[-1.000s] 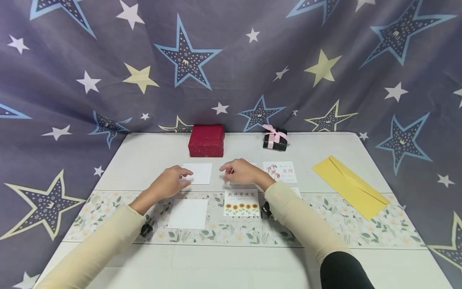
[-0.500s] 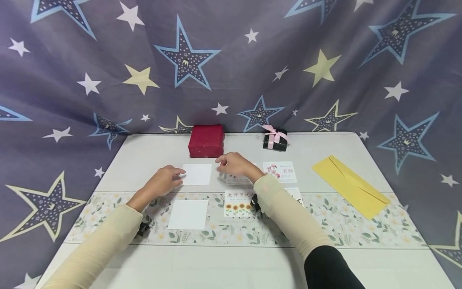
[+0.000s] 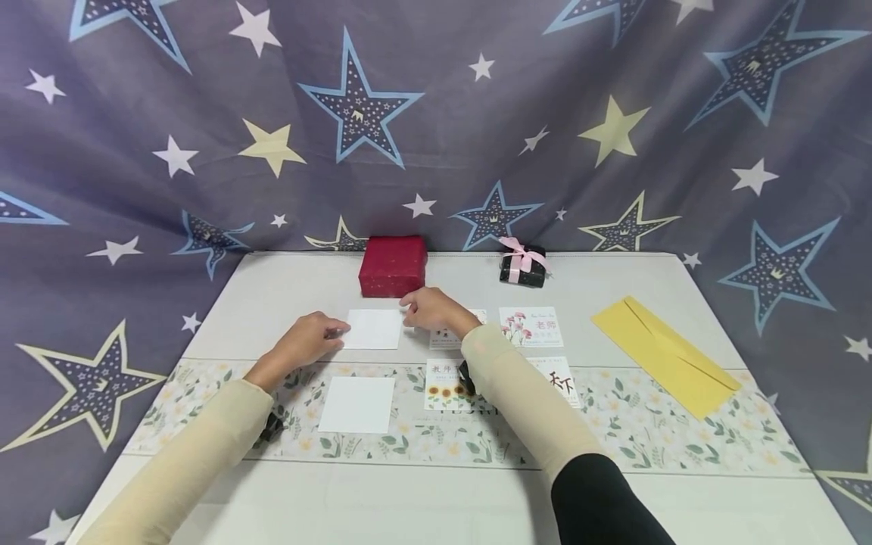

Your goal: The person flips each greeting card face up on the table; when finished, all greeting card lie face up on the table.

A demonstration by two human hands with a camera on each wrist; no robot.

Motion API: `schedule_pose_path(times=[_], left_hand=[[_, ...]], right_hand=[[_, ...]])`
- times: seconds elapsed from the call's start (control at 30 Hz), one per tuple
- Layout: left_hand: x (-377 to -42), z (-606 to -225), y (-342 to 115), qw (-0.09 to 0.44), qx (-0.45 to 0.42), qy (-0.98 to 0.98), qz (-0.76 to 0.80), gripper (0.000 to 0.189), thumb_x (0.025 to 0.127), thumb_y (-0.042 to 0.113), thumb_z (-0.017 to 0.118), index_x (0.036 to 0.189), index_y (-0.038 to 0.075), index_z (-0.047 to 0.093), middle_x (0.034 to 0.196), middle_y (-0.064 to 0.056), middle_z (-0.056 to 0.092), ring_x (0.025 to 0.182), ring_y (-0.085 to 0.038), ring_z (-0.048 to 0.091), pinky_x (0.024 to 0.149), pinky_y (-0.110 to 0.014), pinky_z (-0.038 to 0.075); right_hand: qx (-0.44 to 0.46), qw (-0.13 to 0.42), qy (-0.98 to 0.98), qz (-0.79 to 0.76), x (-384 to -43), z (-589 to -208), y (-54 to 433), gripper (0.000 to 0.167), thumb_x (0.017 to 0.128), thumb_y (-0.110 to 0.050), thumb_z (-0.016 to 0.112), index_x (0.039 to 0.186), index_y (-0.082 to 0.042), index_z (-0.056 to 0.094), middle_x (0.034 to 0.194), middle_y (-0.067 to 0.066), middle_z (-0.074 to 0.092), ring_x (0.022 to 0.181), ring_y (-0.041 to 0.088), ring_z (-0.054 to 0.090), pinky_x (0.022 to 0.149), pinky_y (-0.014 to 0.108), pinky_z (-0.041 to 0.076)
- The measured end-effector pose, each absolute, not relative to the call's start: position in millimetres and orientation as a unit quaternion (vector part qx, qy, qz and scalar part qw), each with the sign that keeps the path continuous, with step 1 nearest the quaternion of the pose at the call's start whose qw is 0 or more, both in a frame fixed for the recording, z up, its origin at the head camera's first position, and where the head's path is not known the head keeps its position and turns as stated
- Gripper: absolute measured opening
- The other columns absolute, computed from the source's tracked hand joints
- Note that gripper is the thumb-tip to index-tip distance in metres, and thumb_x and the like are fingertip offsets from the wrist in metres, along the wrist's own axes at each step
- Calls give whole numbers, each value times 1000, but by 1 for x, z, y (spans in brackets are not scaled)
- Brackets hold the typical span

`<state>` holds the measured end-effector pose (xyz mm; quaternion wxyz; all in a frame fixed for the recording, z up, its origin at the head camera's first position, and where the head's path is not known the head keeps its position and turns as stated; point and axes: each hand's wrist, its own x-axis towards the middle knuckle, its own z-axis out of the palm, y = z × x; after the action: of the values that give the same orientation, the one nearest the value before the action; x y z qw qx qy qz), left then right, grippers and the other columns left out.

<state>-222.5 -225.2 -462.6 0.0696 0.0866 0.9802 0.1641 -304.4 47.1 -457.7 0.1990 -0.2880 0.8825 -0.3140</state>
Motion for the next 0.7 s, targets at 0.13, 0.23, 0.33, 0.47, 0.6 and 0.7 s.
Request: schedule_pose_path(times=[0.13, 0.23, 0.33, 0.47, 0.6, 0.7], left_hand=[[-226, -464, -224, 78, 74, 980, 166, 36, 93, 17, 73, 128, 13, 72, 117, -13, 73, 115, -30, 65, 105, -49, 50], [-228, -466, -223, 76, 72, 981, 163, 35, 92, 17, 74, 127, 13, 73, 115, -13, 72, 113, -30, 65, 104, -48, 50], [-229, -466, -222, 73, 67, 981, 168, 34, 91, 16, 75, 124, 12, 74, 113, -14, 71, 110, -29, 65, 103, -47, 51], [-229, -465, -221, 74, 58, 980, 176, 33, 90, 15, 76, 123, 12, 75, 112, -14, 70, 109, -29, 65, 102, -47, 51], [-228, -463, -221, 76, 57, 981, 172, 32, 91, 15, 75, 123, 12, 75, 112, -14, 70, 109, -29, 65, 102, -47, 51], [-227, -463, -221, 74, 63, 981, 168, 32, 90, 14, 76, 122, 11, 75, 112, -15, 70, 109, -30, 65, 102, -47, 51]], right_hand=[[-270, 212, 888, -305, -304, -461, 42, 49, 95, -14, 67, 143, -5, 58, 98, 4, 72, 75, 9, 56, 73, 22, 45], [-269, 211, 896, -284, -304, -463, 40, 53, 97, -16, 66, 147, -5, 53, 99, 4, 71, 72, 9, 54, 73, 22, 44], [-274, 208, 899, -272, -304, -464, 39, 49, 98, -18, 66, 144, -5, 55, 88, 1, 67, 66, 9, 50, 70, 23, 42], [-289, 207, 896, -265, -304, -463, 39, 23, 99, -18, 64, 114, -1, 62, 65, -5, 46, 57, 8, 40, 62, 23, 36], [-286, 209, 897, -266, -305, -464, 38, 29, 98, -18, 64, 121, -1, 65, 65, -4, 47, 58, 8, 40, 63, 23, 37], [-264, 216, 899, -274, -305, -465, 36, 44, 98, -20, 66, 139, -5, 60, 86, 1, 63, 68, 10, 49, 70, 23, 43]])
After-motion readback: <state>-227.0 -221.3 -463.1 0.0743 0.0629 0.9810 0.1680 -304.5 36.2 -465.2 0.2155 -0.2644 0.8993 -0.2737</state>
